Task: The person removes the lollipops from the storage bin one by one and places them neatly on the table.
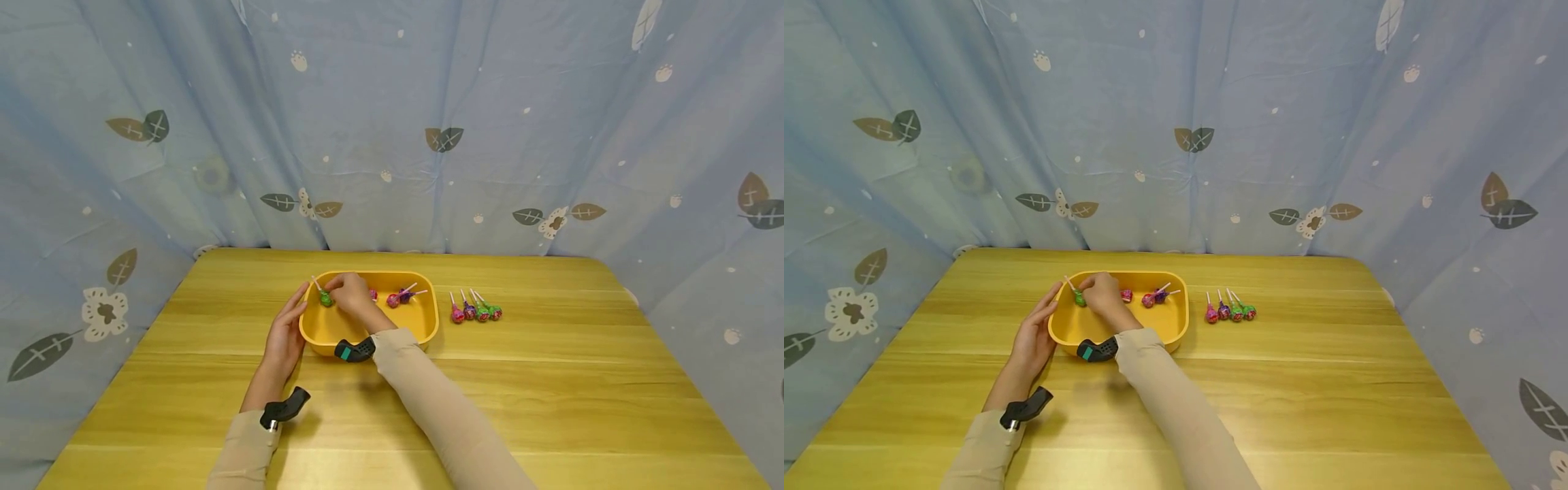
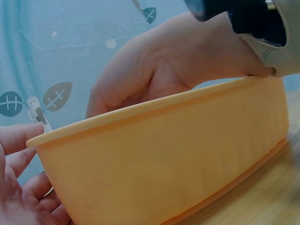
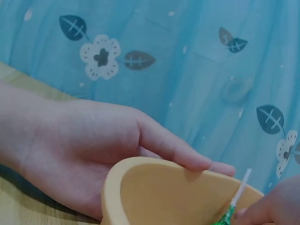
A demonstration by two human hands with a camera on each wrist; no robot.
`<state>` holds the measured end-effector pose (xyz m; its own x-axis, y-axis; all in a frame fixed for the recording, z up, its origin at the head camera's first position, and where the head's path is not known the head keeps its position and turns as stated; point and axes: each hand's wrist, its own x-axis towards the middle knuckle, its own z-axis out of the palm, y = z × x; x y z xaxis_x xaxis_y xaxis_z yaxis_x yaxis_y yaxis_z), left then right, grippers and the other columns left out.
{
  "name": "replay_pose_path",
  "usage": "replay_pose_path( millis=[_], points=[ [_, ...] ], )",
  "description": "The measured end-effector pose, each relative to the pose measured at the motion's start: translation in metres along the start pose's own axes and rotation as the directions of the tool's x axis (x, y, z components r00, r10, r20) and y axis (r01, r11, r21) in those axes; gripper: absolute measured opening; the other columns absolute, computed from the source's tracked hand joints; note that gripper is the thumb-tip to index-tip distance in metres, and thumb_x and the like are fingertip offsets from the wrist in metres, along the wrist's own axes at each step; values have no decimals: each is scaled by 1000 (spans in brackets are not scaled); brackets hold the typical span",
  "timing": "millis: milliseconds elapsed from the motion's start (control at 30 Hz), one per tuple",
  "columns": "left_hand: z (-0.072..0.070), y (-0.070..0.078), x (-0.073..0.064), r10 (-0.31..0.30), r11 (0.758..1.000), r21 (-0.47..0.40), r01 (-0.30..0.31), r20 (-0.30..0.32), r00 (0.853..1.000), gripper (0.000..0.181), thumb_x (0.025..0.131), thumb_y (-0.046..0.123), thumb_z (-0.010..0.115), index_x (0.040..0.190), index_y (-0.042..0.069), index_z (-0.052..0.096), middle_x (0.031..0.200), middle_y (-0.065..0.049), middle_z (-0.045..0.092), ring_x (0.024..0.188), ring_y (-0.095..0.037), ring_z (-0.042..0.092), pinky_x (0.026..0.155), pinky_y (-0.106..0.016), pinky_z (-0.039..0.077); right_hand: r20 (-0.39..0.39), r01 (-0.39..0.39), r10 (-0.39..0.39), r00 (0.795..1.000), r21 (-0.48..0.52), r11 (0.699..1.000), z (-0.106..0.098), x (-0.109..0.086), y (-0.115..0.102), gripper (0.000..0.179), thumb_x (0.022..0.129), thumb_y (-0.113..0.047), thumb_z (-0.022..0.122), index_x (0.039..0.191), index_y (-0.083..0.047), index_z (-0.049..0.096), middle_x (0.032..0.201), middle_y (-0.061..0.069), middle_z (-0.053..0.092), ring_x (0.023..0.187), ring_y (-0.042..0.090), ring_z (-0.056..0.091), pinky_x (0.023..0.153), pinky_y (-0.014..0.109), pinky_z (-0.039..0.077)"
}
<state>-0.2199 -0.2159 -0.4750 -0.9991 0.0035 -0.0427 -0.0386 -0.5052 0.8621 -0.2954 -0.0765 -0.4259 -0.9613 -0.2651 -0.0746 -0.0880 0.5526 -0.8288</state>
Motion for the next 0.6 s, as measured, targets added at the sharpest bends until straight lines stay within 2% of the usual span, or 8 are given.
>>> replay_pose_path(
  millis=[200,300,433,600],
  points=[
    [0,1,-1,-1,1000,5,1,-1,1000,50,106,20,39,154,17,28,159,1,19,142,-20,23,114,-37,21,6,17,-17,1000,-7,1000,6,6,4,9,88,-11,70,94,-9,77,97,2,69,91,18,60,76,25,49],
    [0,1,-1,-1,1000,18,1,-5,1000,50,106,20,39,154,18,29,159,1,18,142,-18,24,114,-36,21,24,33,-33,999,2,999,7,7,6,9,88,-14,71,94,-10,77,95,1,69,85,17,60,70,24,49],
    [0,0,-1,-3,1000,28,3,-9,1000,50,106,20,40,154,18,28,159,1,17,141,-17,25,114,-35,22,58,66,-67,996,20,998,7,5,7,9,88,-12,71,94,-8,78,93,2,70,80,15,60,65,21,48],
    [-1,-2,0,-6,1000,25,6,-8,1000,50,106,19,40,154,18,28,160,1,16,141,-17,26,113,-35,23,121,69,-72,990,35,997,8,4,9,11,87,-5,70,94,-7,78,86,2,71,71,15,61,58,20,47]
  ],
)
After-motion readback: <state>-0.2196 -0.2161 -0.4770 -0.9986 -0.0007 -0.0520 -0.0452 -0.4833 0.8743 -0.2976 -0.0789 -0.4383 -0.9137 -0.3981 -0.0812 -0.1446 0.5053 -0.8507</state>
